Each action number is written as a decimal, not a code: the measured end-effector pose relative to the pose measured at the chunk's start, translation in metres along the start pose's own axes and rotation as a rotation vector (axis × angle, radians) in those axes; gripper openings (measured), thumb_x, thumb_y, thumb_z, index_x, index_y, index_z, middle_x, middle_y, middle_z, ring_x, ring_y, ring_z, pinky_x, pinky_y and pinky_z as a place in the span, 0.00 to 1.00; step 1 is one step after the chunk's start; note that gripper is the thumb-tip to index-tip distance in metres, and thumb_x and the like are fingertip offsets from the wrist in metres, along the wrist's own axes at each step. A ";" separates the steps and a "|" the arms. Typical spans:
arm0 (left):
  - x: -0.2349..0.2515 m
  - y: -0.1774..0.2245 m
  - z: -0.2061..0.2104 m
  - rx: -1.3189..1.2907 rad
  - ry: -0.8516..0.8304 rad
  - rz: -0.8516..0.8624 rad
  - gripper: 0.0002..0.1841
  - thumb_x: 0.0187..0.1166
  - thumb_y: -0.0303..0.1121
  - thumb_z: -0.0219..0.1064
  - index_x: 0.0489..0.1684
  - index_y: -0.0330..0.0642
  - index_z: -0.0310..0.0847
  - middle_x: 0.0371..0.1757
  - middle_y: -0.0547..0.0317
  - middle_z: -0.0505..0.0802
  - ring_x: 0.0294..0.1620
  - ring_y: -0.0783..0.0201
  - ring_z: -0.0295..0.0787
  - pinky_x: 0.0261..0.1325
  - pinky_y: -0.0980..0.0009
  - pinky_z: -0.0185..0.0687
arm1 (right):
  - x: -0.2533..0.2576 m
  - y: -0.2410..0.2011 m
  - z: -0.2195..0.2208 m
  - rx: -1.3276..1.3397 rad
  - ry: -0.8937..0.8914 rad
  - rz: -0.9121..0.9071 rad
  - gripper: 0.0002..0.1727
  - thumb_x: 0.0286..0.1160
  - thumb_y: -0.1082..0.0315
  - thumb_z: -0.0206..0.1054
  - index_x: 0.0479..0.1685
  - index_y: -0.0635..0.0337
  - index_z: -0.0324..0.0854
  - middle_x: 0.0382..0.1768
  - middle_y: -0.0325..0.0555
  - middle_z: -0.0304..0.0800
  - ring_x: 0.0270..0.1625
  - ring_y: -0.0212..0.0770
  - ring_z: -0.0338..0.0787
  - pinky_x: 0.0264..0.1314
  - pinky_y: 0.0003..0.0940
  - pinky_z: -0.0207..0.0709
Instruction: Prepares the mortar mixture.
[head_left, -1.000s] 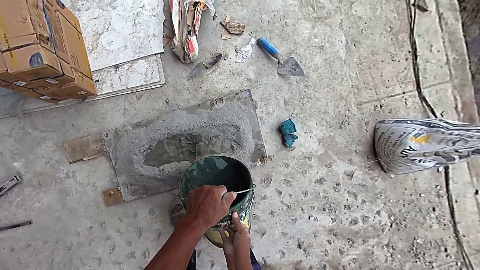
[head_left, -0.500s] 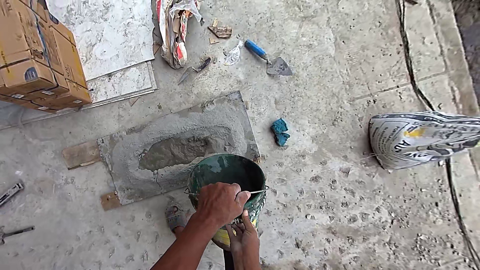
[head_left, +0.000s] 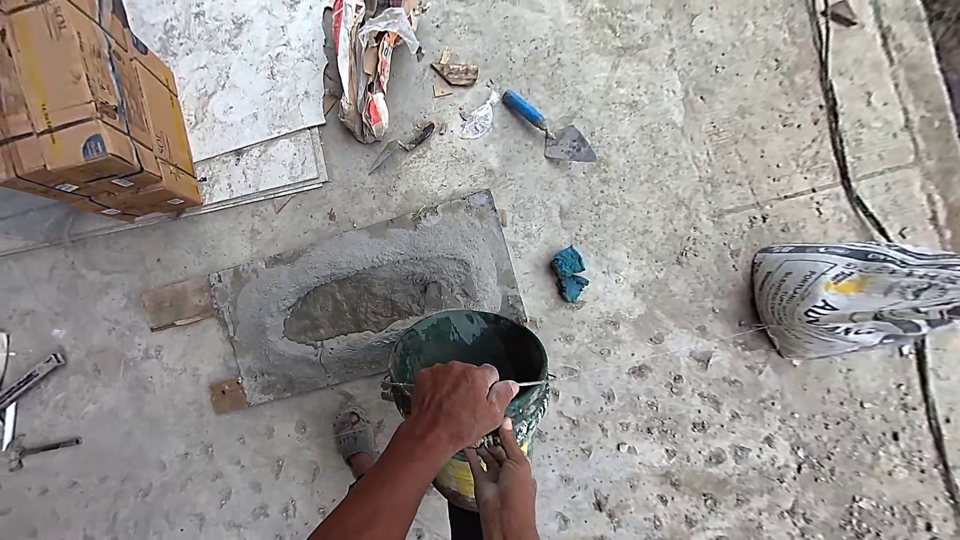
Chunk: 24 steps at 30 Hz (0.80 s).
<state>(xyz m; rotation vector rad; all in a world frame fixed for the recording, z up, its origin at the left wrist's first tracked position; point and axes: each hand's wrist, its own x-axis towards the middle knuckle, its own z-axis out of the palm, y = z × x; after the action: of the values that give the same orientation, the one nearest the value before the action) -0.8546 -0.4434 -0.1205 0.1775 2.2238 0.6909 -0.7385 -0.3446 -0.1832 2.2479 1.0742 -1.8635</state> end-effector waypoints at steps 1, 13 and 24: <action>-0.001 -0.001 -0.001 -0.002 0.008 -0.002 0.27 0.88 0.59 0.53 0.29 0.47 0.85 0.26 0.57 0.87 0.33 0.57 0.87 0.35 0.54 0.75 | -0.001 0.000 0.001 -0.001 0.000 -0.001 0.22 0.78 0.58 0.74 0.61 0.59 0.72 0.49 0.51 0.77 0.48 0.47 0.84 0.51 0.48 0.84; -0.016 -0.034 -0.015 -0.052 0.103 -0.046 0.27 0.88 0.59 0.53 0.29 0.48 0.85 0.26 0.57 0.87 0.31 0.56 0.87 0.34 0.52 0.77 | -0.021 0.018 0.016 -0.098 -0.036 -0.035 0.22 0.78 0.58 0.74 0.59 0.61 0.72 0.45 0.51 0.79 0.42 0.45 0.85 0.45 0.46 0.85; -0.043 -0.071 -0.023 -0.090 0.155 -0.113 0.27 0.88 0.59 0.54 0.28 0.48 0.86 0.24 0.59 0.86 0.30 0.57 0.86 0.33 0.54 0.76 | -0.039 0.048 0.024 -0.154 -0.053 -0.040 0.19 0.77 0.60 0.75 0.54 0.60 0.72 0.41 0.50 0.78 0.37 0.44 0.84 0.41 0.44 0.85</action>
<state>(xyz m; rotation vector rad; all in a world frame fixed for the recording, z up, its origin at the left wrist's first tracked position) -0.8354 -0.5272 -0.1183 -0.0485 2.3230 0.7629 -0.7364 -0.4105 -0.1744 2.0963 1.2171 -1.7762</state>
